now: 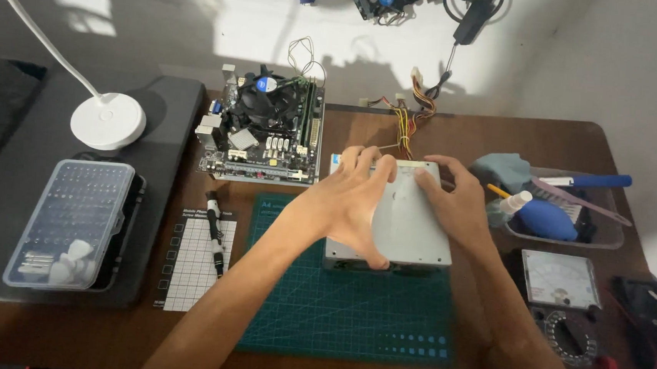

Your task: Unscrewing the metal casing of a computer power supply unit and prying it open to reveal internal components.

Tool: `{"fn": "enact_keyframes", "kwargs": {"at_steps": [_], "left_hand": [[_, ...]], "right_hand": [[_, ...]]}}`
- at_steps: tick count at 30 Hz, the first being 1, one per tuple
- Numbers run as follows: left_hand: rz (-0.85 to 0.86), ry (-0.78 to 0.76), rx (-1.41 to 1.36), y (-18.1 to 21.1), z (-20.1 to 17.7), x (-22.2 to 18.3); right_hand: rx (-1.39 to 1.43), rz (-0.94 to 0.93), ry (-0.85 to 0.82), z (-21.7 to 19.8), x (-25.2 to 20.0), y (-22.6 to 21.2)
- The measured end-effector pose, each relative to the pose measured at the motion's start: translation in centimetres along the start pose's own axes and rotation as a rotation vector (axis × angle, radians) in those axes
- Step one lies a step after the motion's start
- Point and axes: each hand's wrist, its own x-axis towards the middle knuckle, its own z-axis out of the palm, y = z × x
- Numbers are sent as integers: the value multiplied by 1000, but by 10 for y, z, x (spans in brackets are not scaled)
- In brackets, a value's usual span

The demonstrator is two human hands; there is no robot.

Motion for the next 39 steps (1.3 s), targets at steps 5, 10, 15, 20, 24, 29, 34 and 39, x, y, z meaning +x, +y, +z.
{"fn": "enact_keyframes", "kwargs": {"at_steps": [5, 10, 15, 20, 24, 29, 34, 39], "left_hand": [[-4, -13, 6, -1, 0, 2], [-38, -53, -8, 2, -6, -2], [-177, -214, 41, 6, -21, -13], [-120, -156, 37, 6, -15, -15], [-79, -118, 15, 5, -9, -21], [-45, -21, -13, -12, 5, -14], [-17, 117, -269, -15, 4, -28], [-93, 387, -635, -23, 18, -32]], "right_hand": [[1, -29, 20, 1, 4, 1], [-67, -275, -112, -8, 2, 0], [-479, -334, -643, -20, -14, -42], [-754, -205, -675, -14, -13, -39], [-809, -229, -665, -10, -19, -35], [-808, -277, -637, -11, -19, -41], [-672, -331, -596, -11, -2, -38], [-610, -433, -519, 0, 9, -39]]}}
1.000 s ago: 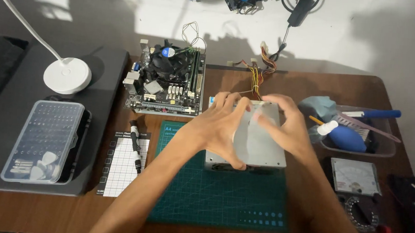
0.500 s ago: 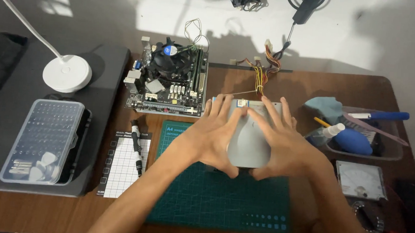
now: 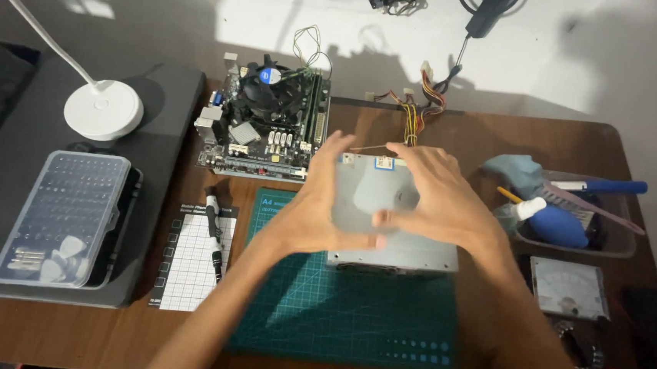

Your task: Unscrewing the metal casing of a computer power supply unit and prying it open to reveal internal components.

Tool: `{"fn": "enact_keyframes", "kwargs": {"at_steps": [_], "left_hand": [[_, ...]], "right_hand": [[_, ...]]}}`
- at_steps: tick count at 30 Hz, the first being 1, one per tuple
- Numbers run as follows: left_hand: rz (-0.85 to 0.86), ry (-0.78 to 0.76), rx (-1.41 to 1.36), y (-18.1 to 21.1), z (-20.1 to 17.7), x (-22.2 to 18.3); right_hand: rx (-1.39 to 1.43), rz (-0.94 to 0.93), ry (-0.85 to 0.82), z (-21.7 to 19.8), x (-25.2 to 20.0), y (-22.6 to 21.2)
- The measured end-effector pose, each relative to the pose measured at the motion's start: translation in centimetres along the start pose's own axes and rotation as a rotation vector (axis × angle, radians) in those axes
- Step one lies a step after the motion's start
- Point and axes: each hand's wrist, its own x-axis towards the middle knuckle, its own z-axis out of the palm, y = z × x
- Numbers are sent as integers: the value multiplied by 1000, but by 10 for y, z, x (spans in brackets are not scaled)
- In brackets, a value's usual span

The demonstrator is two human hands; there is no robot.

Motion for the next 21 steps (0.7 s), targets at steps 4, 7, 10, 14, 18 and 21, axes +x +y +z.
{"fn": "enact_keyframes", "kwargs": {"at_steps": [4, 7, 10, 14, 18, 21], "left_hand": [[-128, 95, -247, -5, 20, -16], [-190, 130, -424, -16, 31, -25], [-156, 229, -524, -13, 37, -23], [-132, 169, -486, -28, 42, -23], [-52, 199, -452, -27, 46, -27], [0, 179, -340, -34, 46, -30]], "right_hand": [[276, 57, 274, 8, 2, -3], [415, 137, 304, 16, 1, 5], [428, 121, 352, 15, 0, 5], [346, 90, 417, 20, 5, 4], [-29, 44, 415, 34, 15, 24], [40, 38, 394, 25, 12, 13]]}}
